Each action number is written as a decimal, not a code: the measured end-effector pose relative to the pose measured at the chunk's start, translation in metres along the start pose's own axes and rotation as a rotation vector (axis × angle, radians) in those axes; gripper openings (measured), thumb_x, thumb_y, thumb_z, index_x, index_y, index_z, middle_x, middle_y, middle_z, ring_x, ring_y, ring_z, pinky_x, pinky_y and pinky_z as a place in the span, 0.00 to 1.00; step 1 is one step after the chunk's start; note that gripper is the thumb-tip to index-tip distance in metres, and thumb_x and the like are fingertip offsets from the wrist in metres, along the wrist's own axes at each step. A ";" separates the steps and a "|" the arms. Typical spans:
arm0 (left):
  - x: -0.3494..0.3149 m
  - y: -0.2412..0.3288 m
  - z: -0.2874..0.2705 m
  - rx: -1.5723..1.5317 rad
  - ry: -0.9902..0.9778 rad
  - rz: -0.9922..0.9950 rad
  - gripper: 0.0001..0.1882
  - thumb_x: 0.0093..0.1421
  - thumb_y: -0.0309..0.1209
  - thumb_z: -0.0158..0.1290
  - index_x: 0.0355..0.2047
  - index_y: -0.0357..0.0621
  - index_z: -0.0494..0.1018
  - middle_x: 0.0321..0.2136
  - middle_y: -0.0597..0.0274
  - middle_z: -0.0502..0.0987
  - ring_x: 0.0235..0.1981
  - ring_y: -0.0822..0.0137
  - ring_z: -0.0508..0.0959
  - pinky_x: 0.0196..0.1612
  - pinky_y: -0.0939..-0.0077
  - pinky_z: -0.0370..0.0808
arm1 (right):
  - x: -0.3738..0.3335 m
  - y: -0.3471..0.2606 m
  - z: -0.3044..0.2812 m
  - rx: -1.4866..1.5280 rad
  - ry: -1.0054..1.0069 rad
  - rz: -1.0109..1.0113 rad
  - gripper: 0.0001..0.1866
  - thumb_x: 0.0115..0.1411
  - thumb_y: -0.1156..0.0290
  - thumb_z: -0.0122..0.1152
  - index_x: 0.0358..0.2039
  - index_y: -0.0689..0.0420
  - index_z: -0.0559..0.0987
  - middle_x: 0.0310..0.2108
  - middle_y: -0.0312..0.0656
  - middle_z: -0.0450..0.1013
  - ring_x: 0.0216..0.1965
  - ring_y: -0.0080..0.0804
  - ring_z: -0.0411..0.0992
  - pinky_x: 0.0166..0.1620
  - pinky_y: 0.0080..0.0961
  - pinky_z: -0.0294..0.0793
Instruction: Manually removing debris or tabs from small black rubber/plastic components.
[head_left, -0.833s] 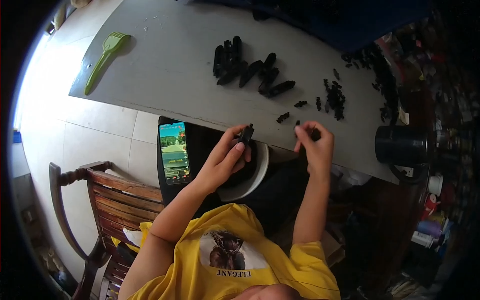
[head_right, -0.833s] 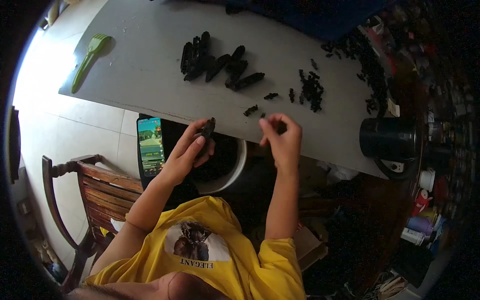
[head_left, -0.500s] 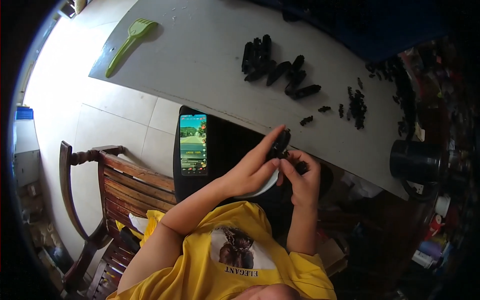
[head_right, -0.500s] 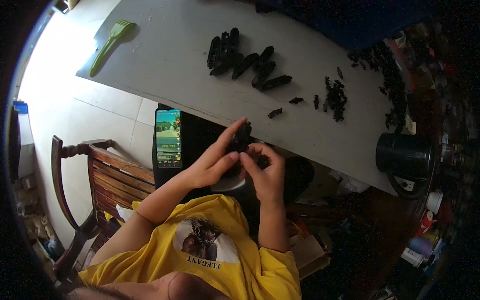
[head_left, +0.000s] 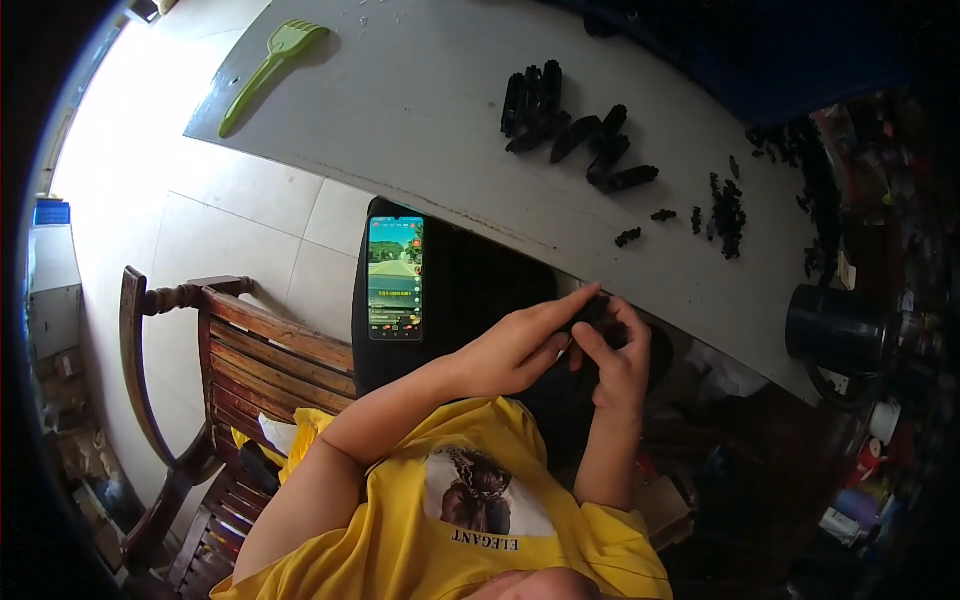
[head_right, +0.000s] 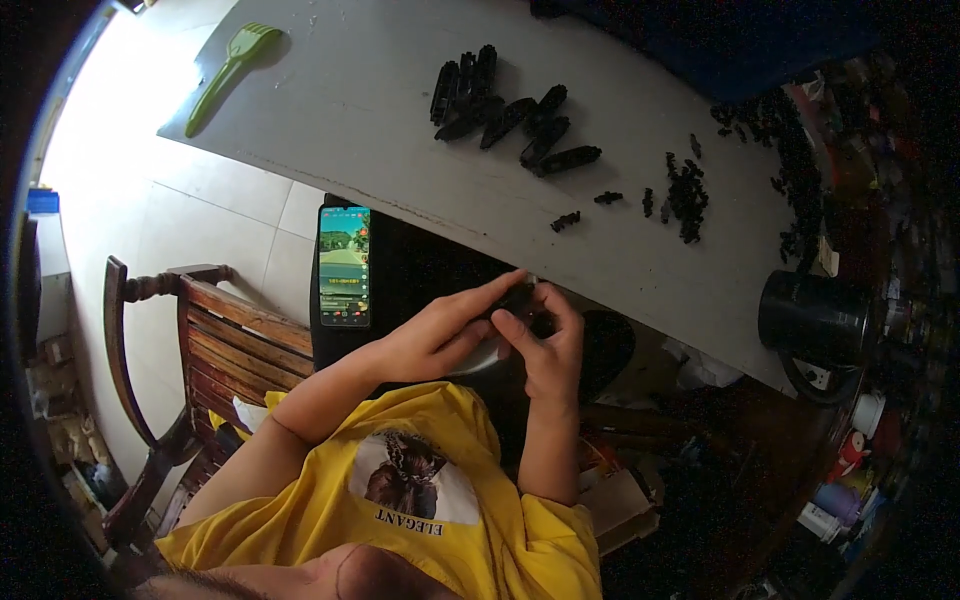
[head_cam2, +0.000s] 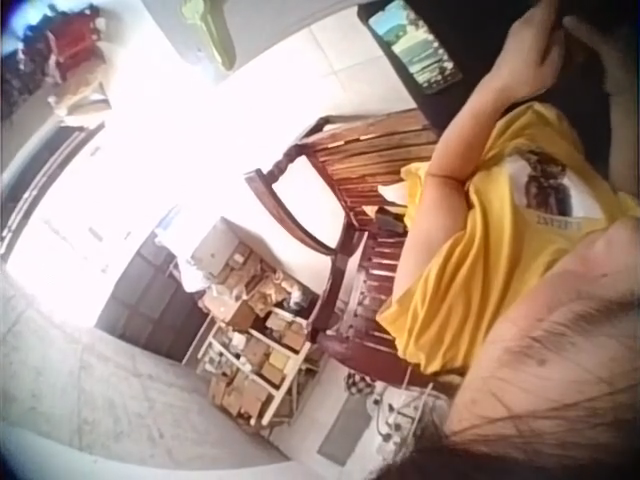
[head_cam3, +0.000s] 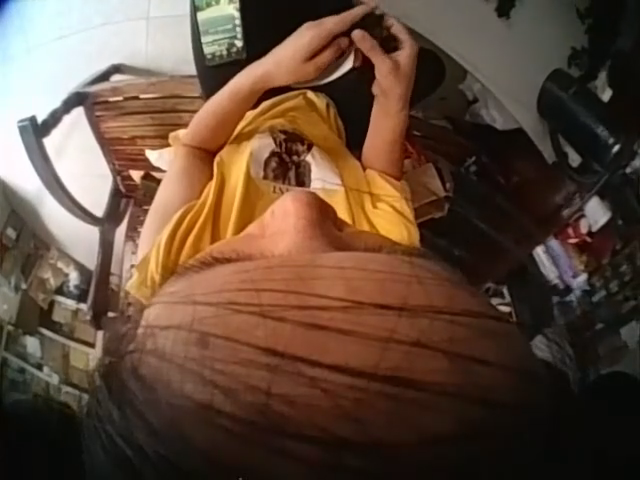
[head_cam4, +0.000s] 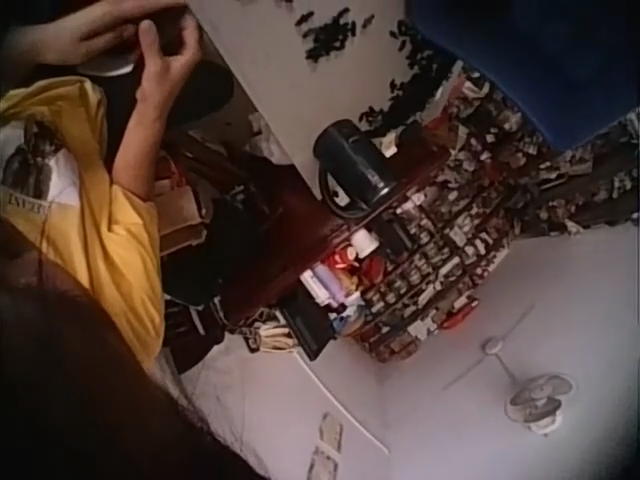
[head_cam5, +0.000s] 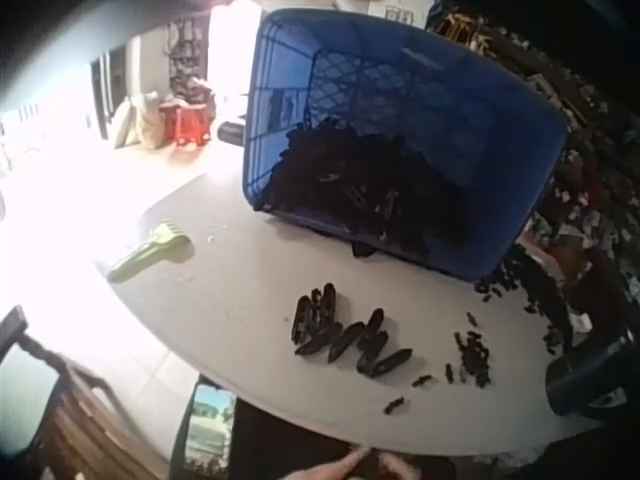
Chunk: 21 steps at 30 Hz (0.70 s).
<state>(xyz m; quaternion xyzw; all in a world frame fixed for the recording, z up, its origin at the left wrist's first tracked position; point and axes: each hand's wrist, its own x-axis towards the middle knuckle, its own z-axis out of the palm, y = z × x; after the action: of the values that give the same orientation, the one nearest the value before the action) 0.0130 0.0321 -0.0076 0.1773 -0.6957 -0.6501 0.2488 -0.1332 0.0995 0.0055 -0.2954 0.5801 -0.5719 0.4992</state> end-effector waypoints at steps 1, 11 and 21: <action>-0.001 -0.001 0.000 -0.018 -0.051 -0.050 0.31 0.56 0.21 0.41 0.61 0.37 0.47 0.47 0.44 0.68 0.49 0.52 0.68 0.52 0.68 0.63 | 0.000 0.004 -0.005 0.034 -0.073 0.025 0.12 0.49 0.74 0.63 0.33 0.61 0.72 0.24 0.35 0.69 0.19 0.20 0.65 0.19 0.16 0.63; 0.024 0.004 -0.040 0.798 0.290 0.205 0.19 0.45 0.21 0.50 0.41 0.39 0.70 0.35 0.53 0.68 0.38 0.54 0.68 0.42 0.65 0.68 | -0.008 0.041 -0.006 -0.294 -0.009 -0.061 0.11 0.54 0.79 0.56 0.39 0.63 0.73 0.37 0.36 0.71 0.39 0.20 0.68 0.43 0.15 0.65; 0.108 -0.022 -0.084 1.454 0.595 0.173 0.23 0.46 0.25 0.49 0.46 0.44 0.67 0.29 0.60 0.68 0.33 0.63 0.68 0.36 0.73 0.64 | 0.057 -0.010 -0.016 -0.631 0.362 -0.317 0.05 0.57 0.74 0.54 0.29 0.63 0.73 0.21 0.35 0.70 0.23 0.18 0.67 0.26 0.18 0.66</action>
<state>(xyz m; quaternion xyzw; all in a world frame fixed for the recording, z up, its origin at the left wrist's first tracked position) -0.0277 -0.1002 -0.0145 0.4070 -0.8618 0.0642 0.2960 -0.1692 0.0513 -0.0010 -0.4145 0.7532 -0.4782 0.1792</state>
